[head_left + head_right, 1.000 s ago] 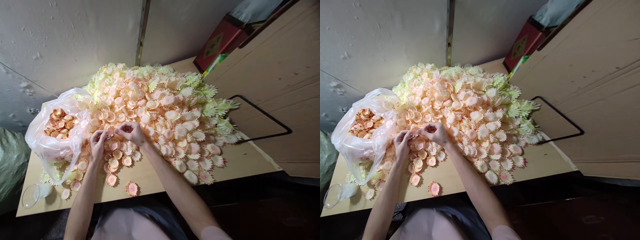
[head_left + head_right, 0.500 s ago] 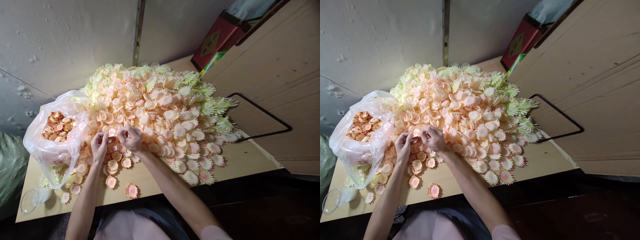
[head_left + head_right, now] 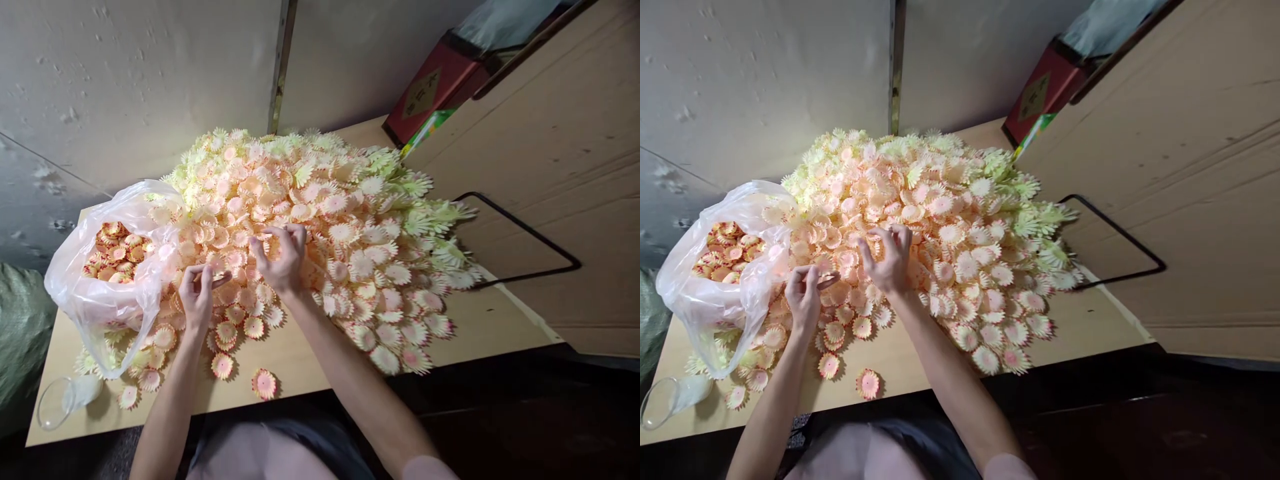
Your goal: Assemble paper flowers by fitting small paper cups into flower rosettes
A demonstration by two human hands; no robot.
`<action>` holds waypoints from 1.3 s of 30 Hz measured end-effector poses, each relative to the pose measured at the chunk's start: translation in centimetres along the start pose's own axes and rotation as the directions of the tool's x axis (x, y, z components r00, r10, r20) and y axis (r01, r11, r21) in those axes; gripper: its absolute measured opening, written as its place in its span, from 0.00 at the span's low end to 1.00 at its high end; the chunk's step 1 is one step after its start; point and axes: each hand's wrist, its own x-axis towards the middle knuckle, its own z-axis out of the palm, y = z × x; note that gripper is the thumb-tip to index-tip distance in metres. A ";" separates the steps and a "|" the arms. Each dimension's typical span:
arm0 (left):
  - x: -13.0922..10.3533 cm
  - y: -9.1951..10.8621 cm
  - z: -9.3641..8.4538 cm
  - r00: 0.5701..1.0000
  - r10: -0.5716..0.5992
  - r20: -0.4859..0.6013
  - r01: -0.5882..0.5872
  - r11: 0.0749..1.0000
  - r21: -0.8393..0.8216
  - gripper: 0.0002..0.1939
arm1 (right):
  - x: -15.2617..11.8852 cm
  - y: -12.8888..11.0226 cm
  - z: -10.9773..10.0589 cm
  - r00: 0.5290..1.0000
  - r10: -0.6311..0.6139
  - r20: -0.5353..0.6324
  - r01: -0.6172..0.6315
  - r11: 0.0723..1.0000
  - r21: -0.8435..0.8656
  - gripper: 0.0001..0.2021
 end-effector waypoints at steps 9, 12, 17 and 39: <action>-0.2 -0.2 0.4 0.994 -0.099 0.047 0.095 0.991 0.091 0.15 | -1.5 -2.2 0.1 0.833 -0.318 0.454 0.113 0.899 0.423 0.05; 0.0 -0.5 0.0 0.986 -0.135 0.094 0.139 0.990 -0.028 0.17 | -1.4 -2.3 0.3 0.829 -0.233 0.508 -0.045 0.878 0.476 0.05; 0.2 -0.9 -0.2 0.993 -0.082 0.083 0.084 0.996 -0.024 0.12 | -1.0 -2.7 0.1 0.775 -0.069 0.628 -0.320 0.814 0.485 0.06; 0.3 -0.7 -0.4 0.986 -0.108 0.130 0.103 0.994 0.042 0.13 | -1.1 -2.4 0.1 0.578 -0.017 0.816 -0.596 0.674 0.436 0.11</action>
